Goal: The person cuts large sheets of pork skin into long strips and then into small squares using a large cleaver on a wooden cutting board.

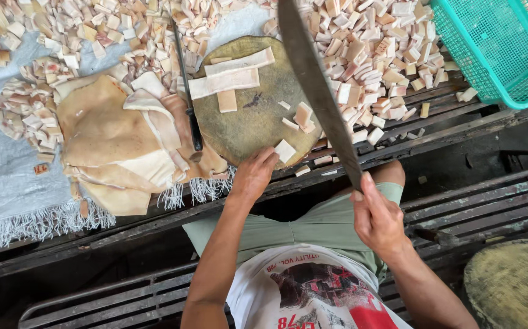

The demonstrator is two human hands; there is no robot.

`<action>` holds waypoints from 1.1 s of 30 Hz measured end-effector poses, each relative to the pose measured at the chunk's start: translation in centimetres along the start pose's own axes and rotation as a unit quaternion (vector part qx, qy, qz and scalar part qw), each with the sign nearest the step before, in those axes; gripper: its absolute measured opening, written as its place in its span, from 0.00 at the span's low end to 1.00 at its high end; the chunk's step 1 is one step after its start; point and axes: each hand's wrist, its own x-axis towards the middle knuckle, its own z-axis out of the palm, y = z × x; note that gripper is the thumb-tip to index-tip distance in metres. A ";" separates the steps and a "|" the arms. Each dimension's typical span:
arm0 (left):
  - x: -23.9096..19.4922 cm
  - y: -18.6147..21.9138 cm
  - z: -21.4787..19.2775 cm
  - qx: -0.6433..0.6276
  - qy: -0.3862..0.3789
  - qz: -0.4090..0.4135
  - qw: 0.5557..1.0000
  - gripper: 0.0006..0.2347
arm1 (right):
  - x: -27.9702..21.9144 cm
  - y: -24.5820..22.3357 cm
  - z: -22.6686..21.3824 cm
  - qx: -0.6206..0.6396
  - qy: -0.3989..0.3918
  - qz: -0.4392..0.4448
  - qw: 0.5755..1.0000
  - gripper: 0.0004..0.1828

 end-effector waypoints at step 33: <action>8.5 -10.6 -0.9 0.195 0.097 -0.151 0.964 0.26 | 4.5 7.1 5.0 -0.058 -0.131 0.180 0.973 0.32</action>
